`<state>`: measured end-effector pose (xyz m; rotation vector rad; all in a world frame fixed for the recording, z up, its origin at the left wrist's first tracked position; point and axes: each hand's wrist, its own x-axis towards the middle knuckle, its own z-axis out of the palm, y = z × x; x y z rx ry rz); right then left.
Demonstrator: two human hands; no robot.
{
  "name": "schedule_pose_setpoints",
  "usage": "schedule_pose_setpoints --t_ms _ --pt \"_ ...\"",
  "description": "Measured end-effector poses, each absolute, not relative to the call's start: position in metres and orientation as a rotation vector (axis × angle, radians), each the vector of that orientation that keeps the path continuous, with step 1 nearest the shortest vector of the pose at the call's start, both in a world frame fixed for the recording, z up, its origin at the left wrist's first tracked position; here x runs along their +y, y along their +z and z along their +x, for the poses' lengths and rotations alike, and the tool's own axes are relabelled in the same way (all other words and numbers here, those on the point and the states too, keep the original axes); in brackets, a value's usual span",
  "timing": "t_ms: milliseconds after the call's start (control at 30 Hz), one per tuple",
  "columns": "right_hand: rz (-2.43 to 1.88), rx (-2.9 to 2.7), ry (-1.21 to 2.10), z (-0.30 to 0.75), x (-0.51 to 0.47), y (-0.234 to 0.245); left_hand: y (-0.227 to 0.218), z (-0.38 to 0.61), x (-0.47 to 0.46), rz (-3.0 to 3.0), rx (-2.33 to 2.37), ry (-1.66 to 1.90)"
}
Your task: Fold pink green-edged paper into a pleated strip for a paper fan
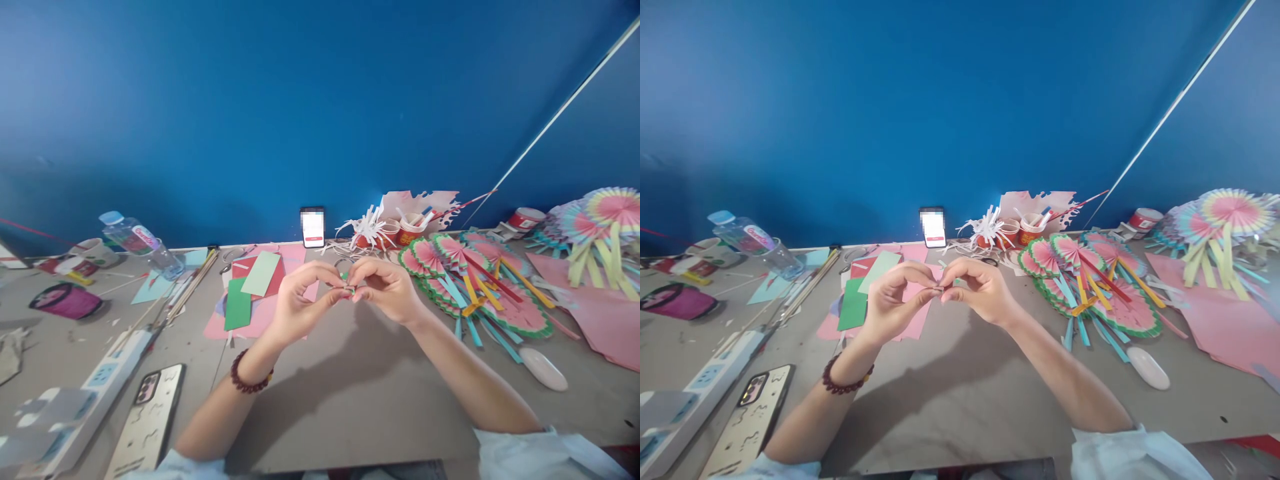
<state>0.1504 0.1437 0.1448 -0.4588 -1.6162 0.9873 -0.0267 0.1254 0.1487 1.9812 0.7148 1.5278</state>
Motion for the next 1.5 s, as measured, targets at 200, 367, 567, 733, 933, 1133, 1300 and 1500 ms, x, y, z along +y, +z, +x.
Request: schedule_pose_setpoints --t_ms 200,367,567,733,933,1133,1300,1500 --pt "-0.444 -1.568 0.956 0.145 0.141 0.146 0.148 -0.023 0.123 2.015 0.719 1.622" --pt "-0.461 -1.566 0.934 0.143 0.138 0.147 0.146 -0.02 0.121 1.998 0.704 1.689" --pt "-0.465 -1.521 0.979 0.139 0.135 0.145 0.143 -0.018 0.122 1.926 0.681 1.702" --pt "-0.474 -1.49 1.029 0.137 0.134 0.141 0.14 -0.017 0.124 1.82 0.651 1.682" --pt "-0.51 -1.479 0.926 0.136 0.133 0.14 0.139 -0.015 0.126 1.732 0.59 1.675" --pt "-0.481 -1.492 0.894 0.136 0.131 0.14 0.141 -0.015 0.127 1.724 0.538 1.669" --pt "-0.524 -1.509 0.831 0.135 0.129 0.14 0.14 -0.015 0.127 1.707 0.574 1.659" --pt "-0.587 -1.519 0.807 0.137 0.125 0.142 0.141 -0.015 0.126 1.742 0.571 1.668"
